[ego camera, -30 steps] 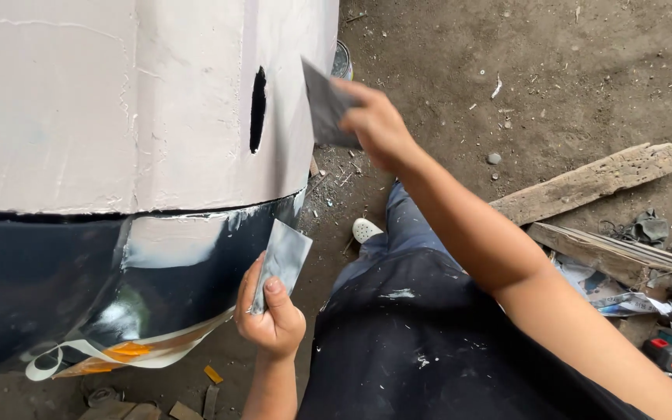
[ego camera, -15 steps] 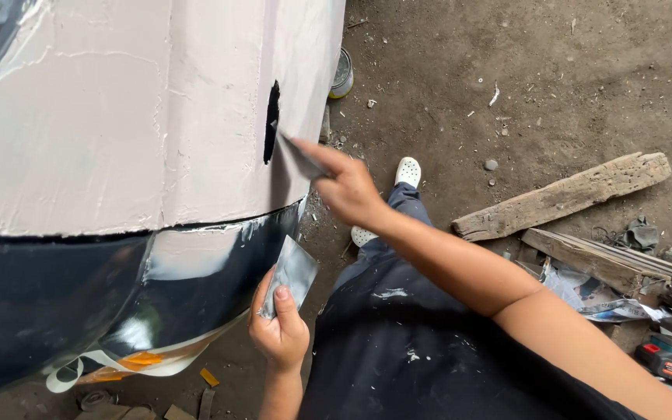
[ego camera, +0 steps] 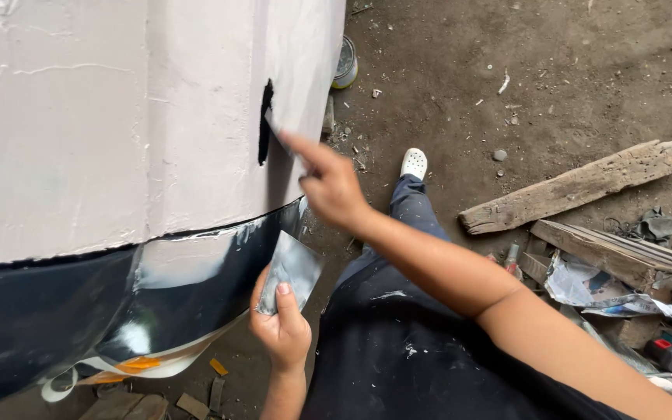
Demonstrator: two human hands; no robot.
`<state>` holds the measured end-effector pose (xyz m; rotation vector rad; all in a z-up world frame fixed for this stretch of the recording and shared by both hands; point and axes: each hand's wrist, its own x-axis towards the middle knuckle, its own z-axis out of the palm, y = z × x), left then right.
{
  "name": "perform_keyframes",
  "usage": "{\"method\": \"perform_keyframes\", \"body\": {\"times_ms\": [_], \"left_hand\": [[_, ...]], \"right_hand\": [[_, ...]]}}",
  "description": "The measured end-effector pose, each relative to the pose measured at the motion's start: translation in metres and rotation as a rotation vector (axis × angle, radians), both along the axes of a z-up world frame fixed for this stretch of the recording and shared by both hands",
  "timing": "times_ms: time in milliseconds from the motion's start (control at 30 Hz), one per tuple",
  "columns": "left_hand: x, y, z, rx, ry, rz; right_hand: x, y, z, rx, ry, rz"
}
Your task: The person sands the front fender of a car using a sanding block and sandpaper. They then scrape a purple substance from a can onto a metal sheet using a putty knife.
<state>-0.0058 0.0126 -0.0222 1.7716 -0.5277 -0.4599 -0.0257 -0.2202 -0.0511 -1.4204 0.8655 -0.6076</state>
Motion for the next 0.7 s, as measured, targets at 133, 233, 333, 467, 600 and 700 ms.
{"method": "perform_keyframes", "body": {"times_ms": [133, 233, 333, 467, 600, 700], "left_hand": [[-0.007, -0.038, -0.002, -0.107, -0.037, 0.012], [-0.01, -0.056, -0.009, -0.254, 0.027, 0.075], [-0.013, -0.061, 0.011, -0.302, 0.076, 0.063], [-0.014, -0.044, 0.006, -0.252, 0.129, -0.017], [-0.019, -0.037, 0.01, 0.033, -0.152, -0.182], [-0.012, -0.035, 0.031, 0.07, -0.362, -0.282]], "right_hand": [[-0.06, 0.007, 0.017, 0.168, -0.177, 0.293], [-0.105, 0.014, 0.032, -0.174, -0.293, 0.317], [-0.135, 0.03, 0.032, -0.16, -0.376, 0.45], [-0.154, 0.03, 0.003, -0.359, -0.065, 0.441], [-0.147, 0.029, 0.029, -0.678, 0.096, 0.442], [-0.148, 0.054, 0.026, -0.702, 0.007, 0.629]]}}
